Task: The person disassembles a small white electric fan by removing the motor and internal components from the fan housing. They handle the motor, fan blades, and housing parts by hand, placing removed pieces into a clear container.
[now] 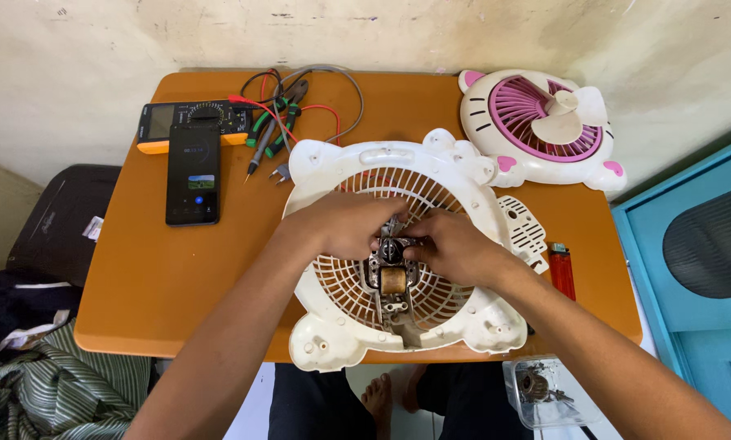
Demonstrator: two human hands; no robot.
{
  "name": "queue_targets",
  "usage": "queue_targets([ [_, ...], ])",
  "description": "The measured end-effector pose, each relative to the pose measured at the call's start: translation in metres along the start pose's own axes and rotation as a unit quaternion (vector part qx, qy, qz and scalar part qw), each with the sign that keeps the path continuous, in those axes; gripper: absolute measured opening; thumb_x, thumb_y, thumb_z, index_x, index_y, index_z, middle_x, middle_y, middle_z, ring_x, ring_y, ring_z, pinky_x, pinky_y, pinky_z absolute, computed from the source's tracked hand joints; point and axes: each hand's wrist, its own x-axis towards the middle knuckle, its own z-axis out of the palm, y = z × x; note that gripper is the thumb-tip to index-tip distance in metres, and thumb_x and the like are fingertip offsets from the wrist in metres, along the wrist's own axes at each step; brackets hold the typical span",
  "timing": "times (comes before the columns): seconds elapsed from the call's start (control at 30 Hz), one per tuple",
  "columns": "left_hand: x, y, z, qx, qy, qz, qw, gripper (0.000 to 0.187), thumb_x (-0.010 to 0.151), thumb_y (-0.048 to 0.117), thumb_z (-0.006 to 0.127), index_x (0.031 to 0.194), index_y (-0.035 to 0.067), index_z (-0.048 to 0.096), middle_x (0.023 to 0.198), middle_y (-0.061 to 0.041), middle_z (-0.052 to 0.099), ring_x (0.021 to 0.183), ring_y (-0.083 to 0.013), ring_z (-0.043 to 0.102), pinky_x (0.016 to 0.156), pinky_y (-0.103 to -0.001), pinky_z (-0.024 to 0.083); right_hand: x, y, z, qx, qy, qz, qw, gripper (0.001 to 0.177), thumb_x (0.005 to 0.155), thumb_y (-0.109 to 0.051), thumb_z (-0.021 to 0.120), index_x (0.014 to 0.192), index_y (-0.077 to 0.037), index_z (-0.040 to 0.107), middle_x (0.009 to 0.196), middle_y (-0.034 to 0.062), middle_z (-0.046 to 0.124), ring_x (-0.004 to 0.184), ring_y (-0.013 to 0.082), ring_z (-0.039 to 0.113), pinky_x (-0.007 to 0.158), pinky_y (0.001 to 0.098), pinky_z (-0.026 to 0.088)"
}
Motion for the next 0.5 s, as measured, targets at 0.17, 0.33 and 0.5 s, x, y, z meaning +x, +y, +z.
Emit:
queue_targets([
  [0.17,0.004,0.018,-0.009,0.06,-0.061,-0.032,0.996,0.053,0.076,0.011,0.076,0.125,0.018,0.058,0.113,-0.009,0.072,0.109,-0.0325,0.068,0.086,-0.047,0.055,0.003,0.008,0.006,-0.013,0.001,0.017,1.0,0.029,0.083,-0.017,0.078,0.11,-0.009,0.077,0.114,0.0148,0.067,0.111,0.0323,0.064,0.1,0.0405,0.049],
  [0.33,0.011,0.027,-0.006,0.085,-0.076,-0.026,0.993,0.063,0.076,0.014,0.074,0.136,0.018,0.052,0.115,-0.011,0.072,0.108,-0.0335,0.069,0.087,-0.047,0.056,0.003,0.01,0.007,-0.021,0.006,-0.005,1.0,0.031,0.083,-0.013,0.078,0.113,-0.005,0.075,0.12,0.0166,0.064,0.114,0.0344,0.062,0.103,0.0416,0.047],
  [0.5,0.014,0.019,0.001,0.073,-0.076,-0.037,0.994,0.064,0.074,0.013,0.072,0.135,0.017,0.053,0.125,-0.011,0.067,0.113,-0.0339,0.066,0.09,-0.046,0.055,-0.004,-0.005,0.004,-0.01,0.031,0.001,0.999,0.031,0.085,-0.014,0.077,0.114,-0.006,0.075,0.122,0.0169,0.064,0.115,0.0356,0.063,0.102,0.0429,0.048],
])
